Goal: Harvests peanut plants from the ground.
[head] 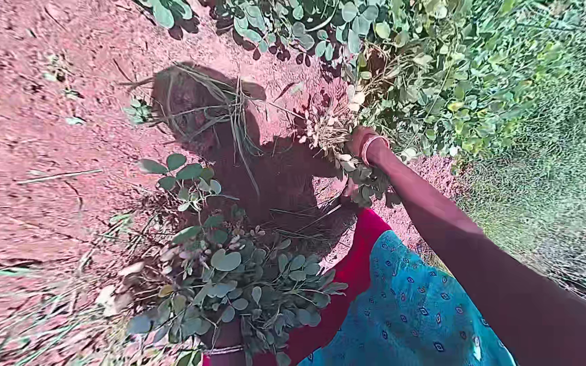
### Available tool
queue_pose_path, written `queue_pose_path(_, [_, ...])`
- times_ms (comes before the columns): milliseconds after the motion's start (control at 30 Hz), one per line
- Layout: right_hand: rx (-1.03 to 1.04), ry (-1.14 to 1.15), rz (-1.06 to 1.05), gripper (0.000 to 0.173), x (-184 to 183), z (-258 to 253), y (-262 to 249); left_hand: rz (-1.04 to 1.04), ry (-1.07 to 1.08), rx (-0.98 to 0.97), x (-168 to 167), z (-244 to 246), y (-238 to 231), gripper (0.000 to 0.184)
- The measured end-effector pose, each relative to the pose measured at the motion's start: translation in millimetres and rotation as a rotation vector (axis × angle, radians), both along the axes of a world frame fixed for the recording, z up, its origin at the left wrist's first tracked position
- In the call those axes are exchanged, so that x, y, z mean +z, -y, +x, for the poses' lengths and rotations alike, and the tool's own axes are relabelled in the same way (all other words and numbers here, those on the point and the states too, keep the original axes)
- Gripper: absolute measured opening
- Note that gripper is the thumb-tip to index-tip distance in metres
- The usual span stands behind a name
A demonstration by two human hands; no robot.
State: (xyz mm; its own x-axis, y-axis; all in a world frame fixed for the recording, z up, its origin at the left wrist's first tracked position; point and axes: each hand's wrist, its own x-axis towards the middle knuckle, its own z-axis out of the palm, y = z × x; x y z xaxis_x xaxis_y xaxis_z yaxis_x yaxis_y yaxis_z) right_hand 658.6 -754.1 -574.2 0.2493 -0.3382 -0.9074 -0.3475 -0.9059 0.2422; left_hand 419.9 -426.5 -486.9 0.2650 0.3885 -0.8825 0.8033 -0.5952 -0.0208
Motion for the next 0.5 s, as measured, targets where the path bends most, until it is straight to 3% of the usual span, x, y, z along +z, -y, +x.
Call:
queue_pose_path(100, [0.137,0.085,0.126,0.049,24,-5,1,-0.071,0.034,0.159,10,11,10,0.027])
queue_pose_path(200, [0.104,0.363,-0.036,0.088,-36,6,58,-0.114,0.042,0.308,2,5,5,0.029])
queue_pose_path(233, [0.062,0.407,-0.109,0.087,-61,6,77,-0.125,0.01,0.269,-1,-1,2,0.03])
queue_pose_path(300, [-0.122,0.369,-0.192,0.069,-86,8,90,-0.11,-0.075,0.087,-11,-10,-3,0.035])
queue_pose_path(367, [-0.213,0.216,-0.17,0.052,-72,10,67,-0.081,-0.106,0.061,-10,-13,-5,0.035])
queue_pose_path(500, [0.141,-0.045,0.019,0.049,-2,19,-4,-0.084,-0.127,0.116,-13,-13,-5,0.037])
